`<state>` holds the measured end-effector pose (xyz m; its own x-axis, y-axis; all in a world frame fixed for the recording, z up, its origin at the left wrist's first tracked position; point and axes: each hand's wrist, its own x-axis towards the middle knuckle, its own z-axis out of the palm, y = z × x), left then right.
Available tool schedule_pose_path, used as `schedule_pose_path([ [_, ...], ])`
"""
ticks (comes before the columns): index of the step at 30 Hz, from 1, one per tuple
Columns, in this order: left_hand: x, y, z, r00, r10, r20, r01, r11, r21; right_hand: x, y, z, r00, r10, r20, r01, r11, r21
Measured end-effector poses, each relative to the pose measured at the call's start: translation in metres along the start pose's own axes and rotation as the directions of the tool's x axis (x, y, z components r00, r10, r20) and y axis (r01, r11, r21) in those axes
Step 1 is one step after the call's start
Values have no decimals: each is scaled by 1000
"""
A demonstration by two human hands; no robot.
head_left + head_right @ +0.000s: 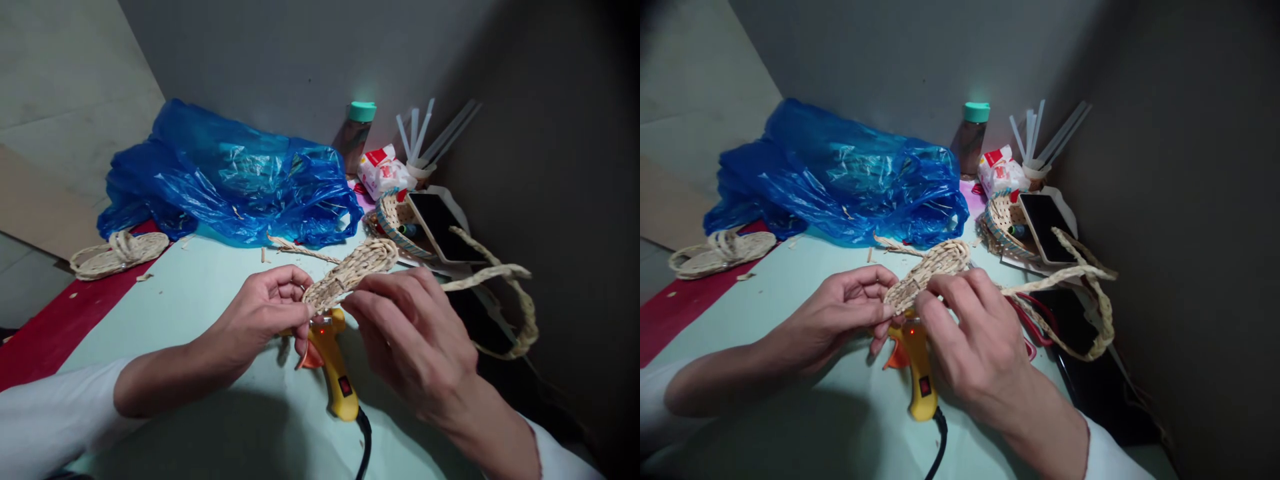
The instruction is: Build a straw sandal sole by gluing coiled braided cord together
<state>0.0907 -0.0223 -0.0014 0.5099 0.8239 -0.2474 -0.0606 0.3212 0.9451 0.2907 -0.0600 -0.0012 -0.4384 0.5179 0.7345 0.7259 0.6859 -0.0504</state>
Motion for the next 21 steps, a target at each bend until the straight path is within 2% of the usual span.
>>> schedule_pose_path([
  [3,1,1,1,999,-28,-20,28,999,30,1,1,-1,997,77,-9,-77,997,-9],
  [11,2,2,-1,996,-67,-52,73,991,117,6,13,-16,986,156,51,-154,987,-34],
  [17,3,3,1,991,-127,-42,131,984,118,7,27,-21,972,71,223,-75,997,6],
  [21,1,3,2,990,-140,-13,140,984,112,6,31,-20,959,40,279,-44,999,9],
])
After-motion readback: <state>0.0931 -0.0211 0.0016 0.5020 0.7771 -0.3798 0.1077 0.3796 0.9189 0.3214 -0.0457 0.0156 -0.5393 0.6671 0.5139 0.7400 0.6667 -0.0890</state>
